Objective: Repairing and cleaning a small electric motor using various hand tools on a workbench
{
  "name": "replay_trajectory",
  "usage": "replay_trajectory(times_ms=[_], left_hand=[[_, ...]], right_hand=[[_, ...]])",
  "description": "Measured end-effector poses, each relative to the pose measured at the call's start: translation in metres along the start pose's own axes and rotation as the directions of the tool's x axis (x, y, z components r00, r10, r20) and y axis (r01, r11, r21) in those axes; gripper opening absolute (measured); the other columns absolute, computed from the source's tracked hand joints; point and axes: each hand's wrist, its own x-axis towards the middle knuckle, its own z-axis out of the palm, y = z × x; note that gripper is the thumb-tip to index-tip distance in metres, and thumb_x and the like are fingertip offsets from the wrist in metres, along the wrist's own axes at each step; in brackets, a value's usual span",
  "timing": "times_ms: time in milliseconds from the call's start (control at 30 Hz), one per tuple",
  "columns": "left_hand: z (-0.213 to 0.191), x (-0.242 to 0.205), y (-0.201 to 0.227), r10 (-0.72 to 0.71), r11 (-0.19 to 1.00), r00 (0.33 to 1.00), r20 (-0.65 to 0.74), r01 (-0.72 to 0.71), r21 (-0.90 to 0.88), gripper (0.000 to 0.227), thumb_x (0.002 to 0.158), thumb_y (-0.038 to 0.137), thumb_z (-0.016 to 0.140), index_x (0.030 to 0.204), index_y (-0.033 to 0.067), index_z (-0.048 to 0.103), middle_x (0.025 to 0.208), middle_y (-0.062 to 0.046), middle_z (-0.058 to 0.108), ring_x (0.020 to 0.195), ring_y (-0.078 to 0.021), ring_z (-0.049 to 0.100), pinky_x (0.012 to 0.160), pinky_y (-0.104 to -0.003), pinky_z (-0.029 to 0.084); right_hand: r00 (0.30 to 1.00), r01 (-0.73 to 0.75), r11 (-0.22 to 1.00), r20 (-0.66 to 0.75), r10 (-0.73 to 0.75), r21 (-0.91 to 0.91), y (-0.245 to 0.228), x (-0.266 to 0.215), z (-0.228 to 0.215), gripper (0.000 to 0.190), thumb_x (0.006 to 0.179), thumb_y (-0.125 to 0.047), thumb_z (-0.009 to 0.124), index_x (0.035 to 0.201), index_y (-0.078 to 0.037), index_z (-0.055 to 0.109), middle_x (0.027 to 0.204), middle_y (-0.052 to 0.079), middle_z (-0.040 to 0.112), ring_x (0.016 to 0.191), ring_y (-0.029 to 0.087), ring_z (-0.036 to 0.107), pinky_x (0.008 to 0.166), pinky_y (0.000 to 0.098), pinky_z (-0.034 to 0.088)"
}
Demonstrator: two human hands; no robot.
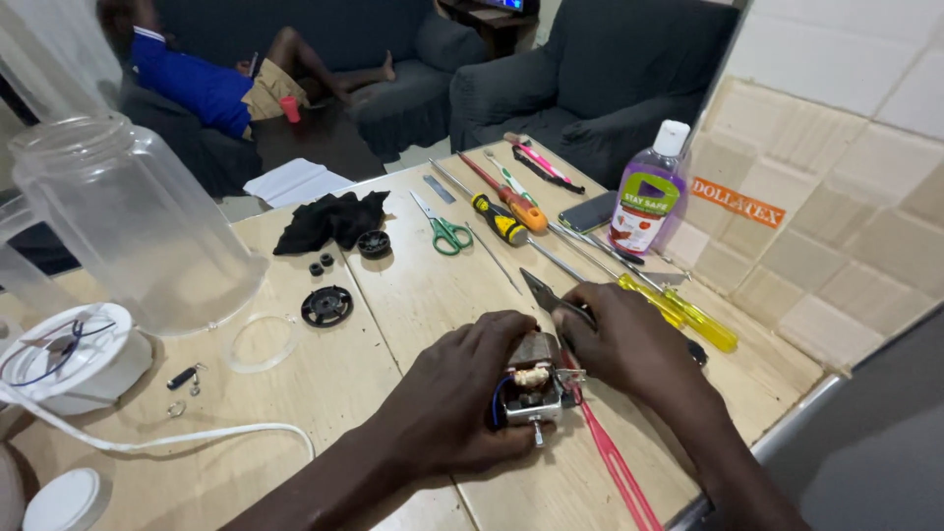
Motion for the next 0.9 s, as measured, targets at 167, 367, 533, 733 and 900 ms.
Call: replay_trajectory(times_ms=[167, 367, 533, 733, 900], left_hand=[[-0.008, -0.005, 0.004, -0.138, 0.965, 0.988, -0.066, 0.119, -0.234, 0.074, 0.072, 0.034, 0.075, 0.136, 0.0108, 0.046, 0.119, -0.005, 0.075, 0.096, -0.0270, 0.077, 0.075, -0.038, 0.058], [-0.013, -0.002, 0.000, -0.293, 0.884, 0.955, -0.048, 0.251, -0.395, 0.059, 0.081, 0.062, 0.060, 0.118, 0.0159, 0.061, 0.075, 0.001, 0.071, 0.057, -0.0097, 0.061, 0.048, -0.028, 0.045], [-0.017, -0.002, 0.002, -0.343, 0.831, 0.939, -0.025, 0.291, -0.475, 0.047, 0.085, 0.054, 0.061, 0.108, 0.0133, 0.065, 0.079, 0.000, 0.073, 0.062, -0.0092, 0.063, 0.052, -0.026, 0.047], [-0.016, -0.001, 0.003, -0.361, 0.854, 0.931, -0.049, 0.309, -0.418, 0.051, 0.085, 0.059, 0.058, 0.106, 0.0131, 0.067, 0.075, 0.001, 0.071, 0.060, -0.0084, 0.062, 0.053, -0.027, 0.045], [-0.016, 0.000, 0.002, -0.368, 0.865, 0.928, -0.054, 0.321, -0.386, 0.056, 0.084, 0.063, 0.053, 0.106, 0.0130, 0.068, 0.074, 0.001, 0.071, 0.060, -0.0090, 0.063, 0.052, -0.027, 0.044]], right_hand=[[0.961, -0.014, 0.984, -0.269, 0.062, 0.177, 0.013, -0.004, -0.004, 0.029, 0.097, -0.036, 0.056, 0.097, -0.014, 0.074, 0.090, 0.012, 0.076, 0.081, 0.029, 0.065, 0.072, 0.0447, 0.044], [0.977, 0.024, 0.851, -0.193, 0.091, 0.525, 0.018, -0.085, -0.046, 0.038, 0.105, -0.029, 0.058, 0.075, -0.006, 0.057, 0.064, 0.006, 0.054, 0.056, 0.017, 0.055, 0.055, 0.0330, 0.046], [0.996, 0.027, 0.908, -0.091, 0.013, 0.418, 0.042, -0.103, -0.032, 0.032, 0.102, -0.034, 0.059, 0.080, -0.012, 0.064, 0.073, 0.001, 0.061, 0.065, 0.013, 0.059, 0.063, 0.0300, 0.049], [0.995, 0.060, 0.962, 0.066, -0.081, 0.268, 0.068, -0.123, -0.013, 0.028, 0.096, -0.042, 0.059, 0.088, -0.021, 0.074, 0.087, -0.007, 0.072, 0.079, 0.006, 0.064, 0.076, 0.0254, 0.052], [0.900, -0.432, 0.868, 0.183, 0.396, 0.243, 0.007, -0.146, -0.038, 0.031, 0.101, -0.041, 0.068, 0.082, -0.017, 0.068, 0.066, 0.003, 0.053, 0.061, 0.012, 0.053, 0.057, 0.0298, 0.044]])
